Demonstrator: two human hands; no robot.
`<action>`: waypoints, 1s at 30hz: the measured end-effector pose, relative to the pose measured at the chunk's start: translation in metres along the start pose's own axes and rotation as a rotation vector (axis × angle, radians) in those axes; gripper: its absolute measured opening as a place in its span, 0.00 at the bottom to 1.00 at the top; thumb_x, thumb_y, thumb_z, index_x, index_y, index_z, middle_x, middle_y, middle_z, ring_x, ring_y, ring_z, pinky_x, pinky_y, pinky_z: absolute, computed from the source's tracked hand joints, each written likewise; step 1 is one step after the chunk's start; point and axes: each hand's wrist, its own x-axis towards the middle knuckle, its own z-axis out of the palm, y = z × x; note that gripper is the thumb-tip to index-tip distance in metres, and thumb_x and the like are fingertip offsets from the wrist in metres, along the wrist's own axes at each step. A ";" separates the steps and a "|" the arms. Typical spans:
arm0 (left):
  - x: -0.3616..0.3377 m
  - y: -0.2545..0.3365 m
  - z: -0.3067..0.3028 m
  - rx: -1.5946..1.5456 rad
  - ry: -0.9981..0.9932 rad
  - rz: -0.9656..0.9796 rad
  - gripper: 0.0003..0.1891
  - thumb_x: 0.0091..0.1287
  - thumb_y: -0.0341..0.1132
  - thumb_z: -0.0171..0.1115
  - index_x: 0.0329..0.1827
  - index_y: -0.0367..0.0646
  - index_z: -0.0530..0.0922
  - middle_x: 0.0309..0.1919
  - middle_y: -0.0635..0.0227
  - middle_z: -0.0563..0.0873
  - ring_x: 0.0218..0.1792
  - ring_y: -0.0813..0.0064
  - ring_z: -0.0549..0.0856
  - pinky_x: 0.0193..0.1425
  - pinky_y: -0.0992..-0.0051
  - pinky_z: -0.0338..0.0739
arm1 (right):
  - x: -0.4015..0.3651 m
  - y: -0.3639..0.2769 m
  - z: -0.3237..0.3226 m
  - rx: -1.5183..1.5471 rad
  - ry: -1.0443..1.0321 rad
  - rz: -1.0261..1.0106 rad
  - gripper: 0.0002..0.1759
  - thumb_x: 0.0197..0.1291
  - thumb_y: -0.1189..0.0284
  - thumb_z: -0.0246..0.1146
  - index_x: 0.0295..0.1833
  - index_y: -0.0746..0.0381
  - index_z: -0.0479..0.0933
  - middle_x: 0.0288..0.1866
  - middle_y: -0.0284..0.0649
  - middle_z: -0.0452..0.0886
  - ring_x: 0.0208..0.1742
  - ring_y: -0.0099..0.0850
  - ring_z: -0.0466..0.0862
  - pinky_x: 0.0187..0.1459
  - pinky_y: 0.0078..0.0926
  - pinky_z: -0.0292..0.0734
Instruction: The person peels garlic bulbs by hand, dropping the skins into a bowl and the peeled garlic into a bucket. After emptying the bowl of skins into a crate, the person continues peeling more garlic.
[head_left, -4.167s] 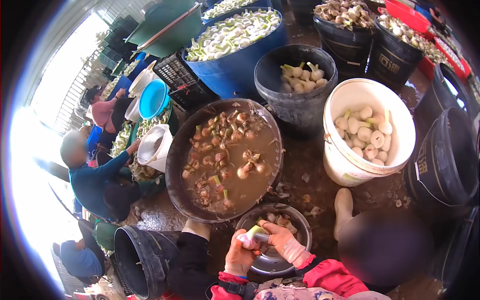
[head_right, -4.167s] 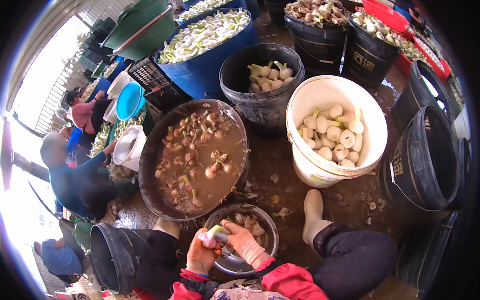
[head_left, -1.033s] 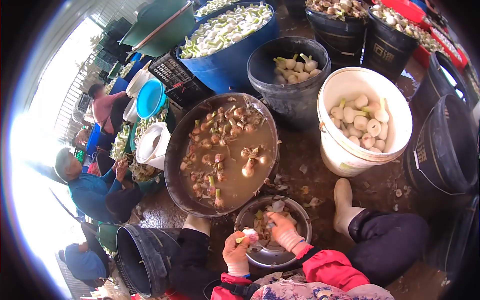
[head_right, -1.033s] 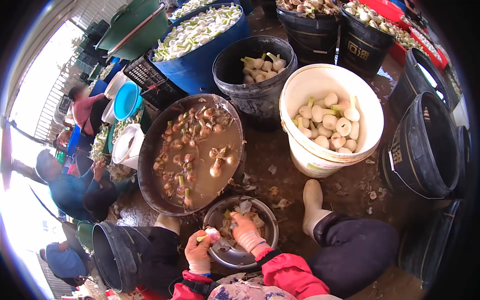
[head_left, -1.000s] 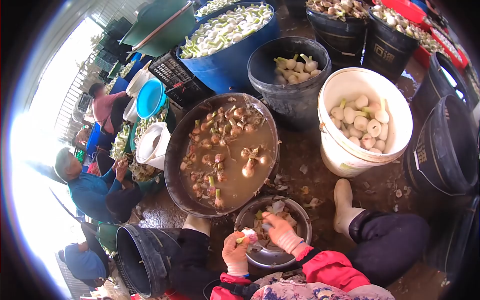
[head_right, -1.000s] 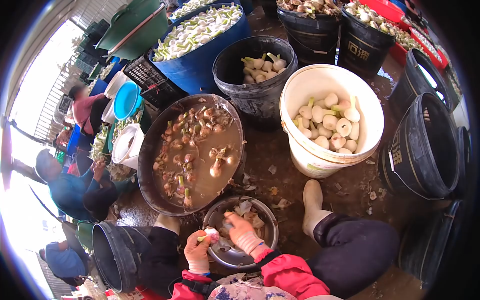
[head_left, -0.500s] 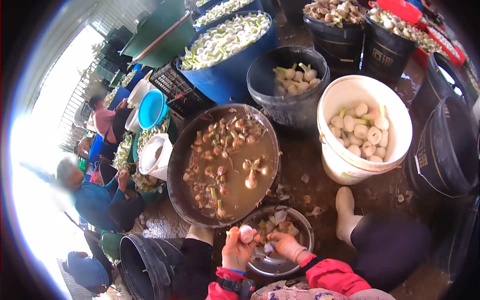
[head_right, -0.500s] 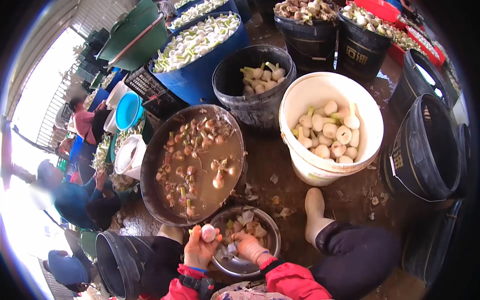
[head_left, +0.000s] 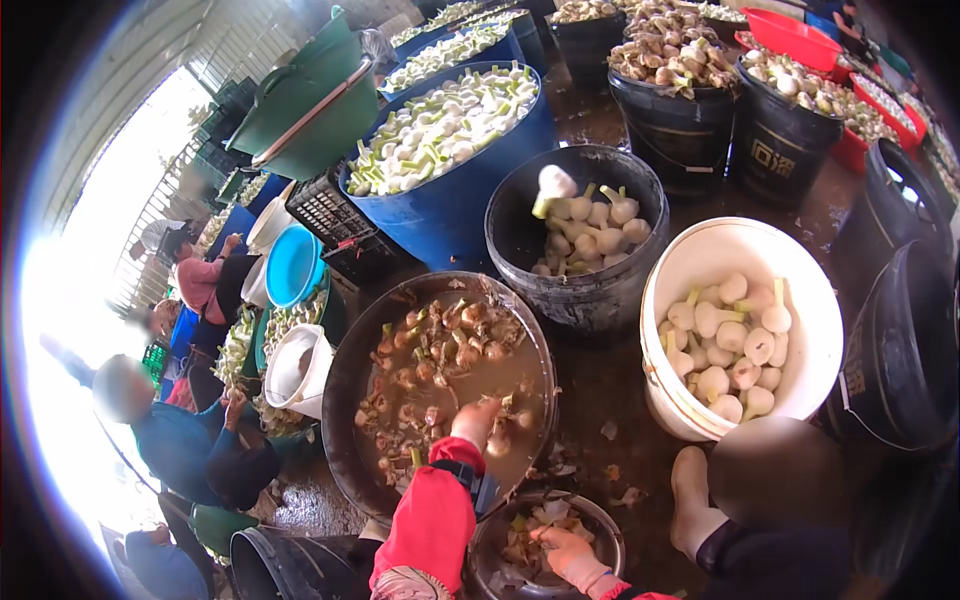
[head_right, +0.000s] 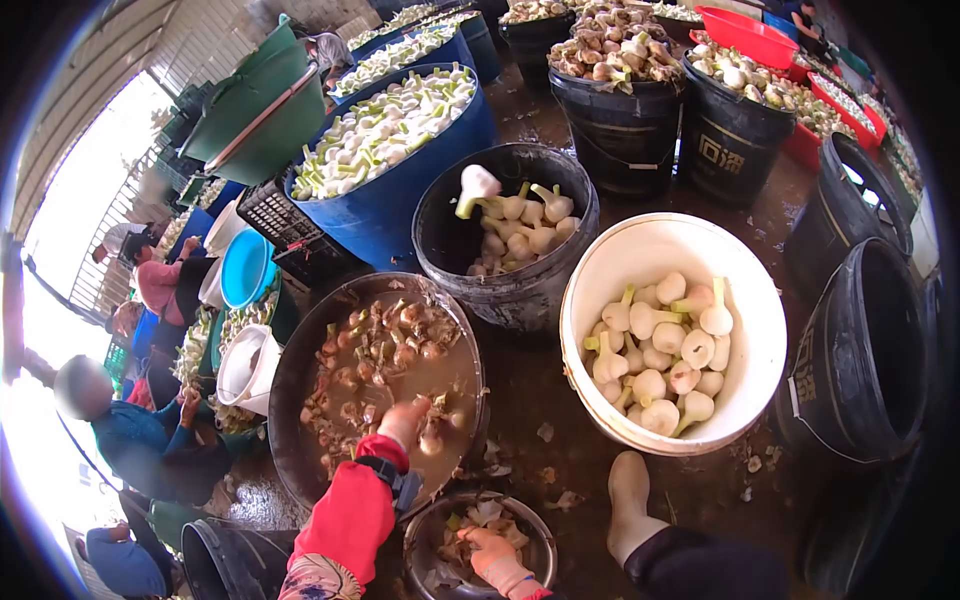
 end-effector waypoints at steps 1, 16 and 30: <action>-0.001 -0.017 0.006 0.048 -0.133 -0.115 0.21 0.62 0.45 0.60 0.55 0.43 0.79 0.50 0.53 0.83 0.49 0.60 0.83 0.54 0.70 0.74 | 0.003 0.004 -0.001 0.018 0.045 -0.009 0.26 0.48 0.80 0.54 0.56 0.55 0.79 0.53 0.39 0.83 0.53 0.32 0.81 0.54 0.24 0.73; -0.202 0.011 -0.003 -0.782 -0.616 0.115 0.39 0.50 0.30 0.76 0.64 0.34 0.65 0.46 0.69 0.78 0.45 0.77 0.78 0.51 0.77 0.74 | -0.012 -0.095 -0.020 0.537 0.314 -0.130 0.23 0.56 0.86 0.55 0.59 0.68 0.75 0.53 0.42 0.82 0.54 0.28 0.81 0.58 0.20 0.72; -0.334 -0.007 0.058 0.375 0.365 0.266 0.34 0.45 0.41 0.73 0.60 0.44 0.74 0.48 0.58 0.79 0.51 0.58 0.80 0.55 0.64 0.75 | -0.059 -0.095 0.004 -0.257 0.251 -0.186 0.27 0.54 0.82 0.53 0.63 0.58 0.72 0.51 0.54 0.80 0.51 0.49 0.80 0.51 0.33 0.76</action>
